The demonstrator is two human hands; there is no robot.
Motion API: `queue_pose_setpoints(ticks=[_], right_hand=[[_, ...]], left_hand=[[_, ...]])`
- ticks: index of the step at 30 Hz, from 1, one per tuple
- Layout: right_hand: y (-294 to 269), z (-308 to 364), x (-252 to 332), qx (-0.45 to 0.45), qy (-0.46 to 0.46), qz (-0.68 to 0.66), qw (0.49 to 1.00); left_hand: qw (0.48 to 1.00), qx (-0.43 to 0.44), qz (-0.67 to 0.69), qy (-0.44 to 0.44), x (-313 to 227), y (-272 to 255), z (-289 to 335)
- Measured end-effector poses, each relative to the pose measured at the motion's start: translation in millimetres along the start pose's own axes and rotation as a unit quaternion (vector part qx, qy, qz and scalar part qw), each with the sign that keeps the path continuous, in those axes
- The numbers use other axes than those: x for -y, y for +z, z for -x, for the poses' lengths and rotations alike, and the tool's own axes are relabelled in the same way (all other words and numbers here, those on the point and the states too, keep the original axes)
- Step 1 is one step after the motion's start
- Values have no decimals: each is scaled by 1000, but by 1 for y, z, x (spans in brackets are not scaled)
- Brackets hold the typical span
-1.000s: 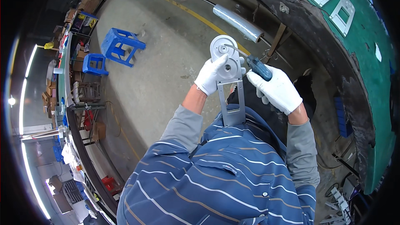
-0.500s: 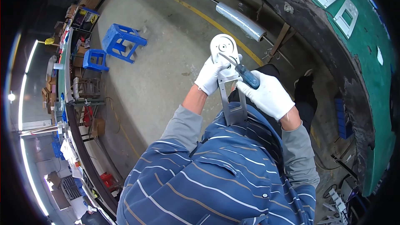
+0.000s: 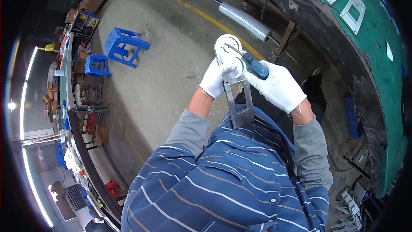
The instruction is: The recorder cleans and deburrs the edges of a metal component using a tool and a cloth.
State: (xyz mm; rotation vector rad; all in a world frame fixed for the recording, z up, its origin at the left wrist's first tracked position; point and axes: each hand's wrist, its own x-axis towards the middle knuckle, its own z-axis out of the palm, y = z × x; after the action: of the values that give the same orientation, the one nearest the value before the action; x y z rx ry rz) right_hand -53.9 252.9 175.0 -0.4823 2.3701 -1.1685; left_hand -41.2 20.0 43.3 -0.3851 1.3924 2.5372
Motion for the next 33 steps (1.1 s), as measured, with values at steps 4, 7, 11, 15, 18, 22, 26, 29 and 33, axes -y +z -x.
queue_pose_setpoints(ticks=[4, 7, 11, 15, 18, 22, 26, 29, 33], right_hand=[[3, -3, 0, -2, -18, 6, 1000], [6, -3, -2, -6, -28, 3, 1000], [8, -2, -6, -19, -37, -11, 999], [8, 5, -12, -10, -53, 4, 999], [0, 4, -10, -19, -17, -1, 1000], [-5, 8, -10, -26, 10, -4, 1000], [-5, 15, -15, -25, -10, 2, 1000], [-6, 15, -20, -18, -4, -3, 1000], [-10, 16, -9, -14, 6, -3, 1000]], left_hand=[[1000, 8, -7, -7, -2, 2, 0], [1000, 10, -1, -9, -2, 2, 0], [1000, 10, 26, -8, -2, 3, 3], [992, 75, 101, 10, -8, 14, 9], [997, 54, 63, -4, -14, 20, 12], [999, 28, 24, -13, -13, 20, 11], [1000, 18, 20, -2, -7, 17, 7], [998, 35, 45, 0, -6, 23, 5], [999, 31, 39, -1, -12, 24, 9]])
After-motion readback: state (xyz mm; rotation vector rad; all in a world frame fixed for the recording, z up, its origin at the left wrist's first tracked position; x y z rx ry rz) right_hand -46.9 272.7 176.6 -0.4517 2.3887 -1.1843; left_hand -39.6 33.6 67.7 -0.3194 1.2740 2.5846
